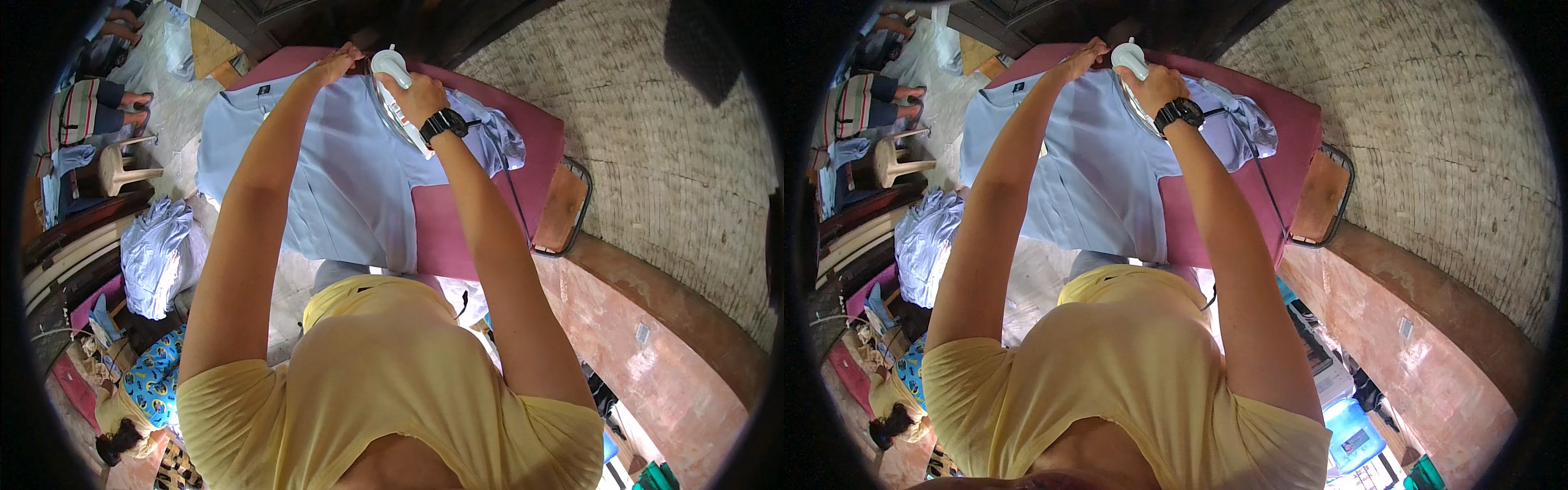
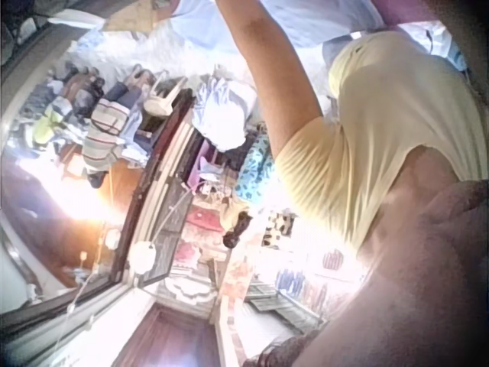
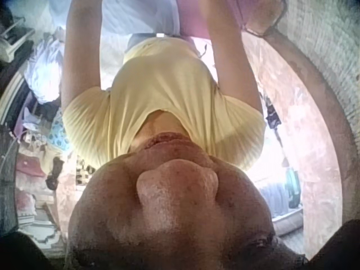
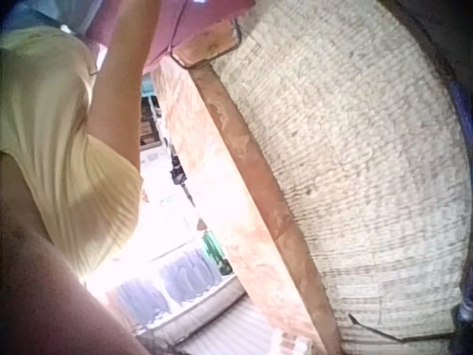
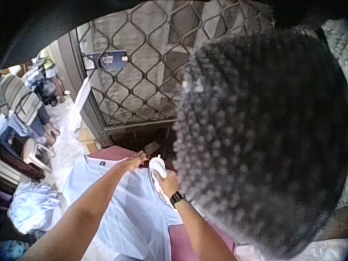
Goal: The person irons a light blue shirt on a pink ironing board. They repeatedly smooth the fabric with an iron, adjust the shirt's position, and flip it to iron different sections.
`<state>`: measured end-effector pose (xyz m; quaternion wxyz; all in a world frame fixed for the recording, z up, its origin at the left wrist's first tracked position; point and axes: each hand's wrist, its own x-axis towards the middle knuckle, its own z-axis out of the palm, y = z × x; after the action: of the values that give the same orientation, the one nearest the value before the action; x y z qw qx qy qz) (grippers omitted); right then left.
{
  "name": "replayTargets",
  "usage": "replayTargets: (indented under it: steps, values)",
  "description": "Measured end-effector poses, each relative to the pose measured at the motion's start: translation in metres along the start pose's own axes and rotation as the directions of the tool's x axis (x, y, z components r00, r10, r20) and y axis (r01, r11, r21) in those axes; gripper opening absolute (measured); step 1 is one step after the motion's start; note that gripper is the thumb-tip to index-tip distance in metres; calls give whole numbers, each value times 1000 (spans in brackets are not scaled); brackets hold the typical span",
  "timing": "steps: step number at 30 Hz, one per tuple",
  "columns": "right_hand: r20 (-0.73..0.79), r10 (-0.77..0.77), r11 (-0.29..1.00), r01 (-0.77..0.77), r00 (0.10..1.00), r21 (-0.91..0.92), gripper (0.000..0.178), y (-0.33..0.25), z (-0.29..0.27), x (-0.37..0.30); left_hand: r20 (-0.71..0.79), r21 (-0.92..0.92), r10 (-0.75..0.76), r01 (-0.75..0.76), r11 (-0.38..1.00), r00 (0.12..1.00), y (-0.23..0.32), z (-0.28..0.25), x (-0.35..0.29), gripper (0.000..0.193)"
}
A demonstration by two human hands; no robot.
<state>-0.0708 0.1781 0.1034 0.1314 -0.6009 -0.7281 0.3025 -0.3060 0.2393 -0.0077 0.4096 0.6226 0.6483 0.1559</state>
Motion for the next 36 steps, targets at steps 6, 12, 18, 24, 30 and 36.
replayTargets:
  steps: [6, 12, 18, 24, 30, 36]
  values:
    - [-11, 52, 999, -52, 999, 5, 64, 20, 7, -42, 18, -18, 79, -79, 997, 997, -15, 7, 2, 44]
    - [-47, 37, 999, -35, 998, 37, 68, -10, 3, -6, 46, -25, -20, 21, 999, 999, -39, 6, 26, 38]
    - [10, 45, 997, -45, 999, 56, 60, 41, -28, -104, 42, 156, -106, 99, 983, 993, -9, 7, 14, 36]
    - [-184, 358, 933, -359, 915, 29, 66, 78, -43, -151, 57, 104, -66, 60, 993, 996, -4, 10, 17, 39]
    - [-194, 237, 970, -243, 952, -10, 70, 59, -39, -56, 44, 226, 76, -85, 970, 996, -63, 12, 43, 38]
    - [-209, 359, 933, -342, 910, 116, 63, 95, -31, -114, 28, 216, -59, 52, 975, 998, -16, 15, 29, 38]
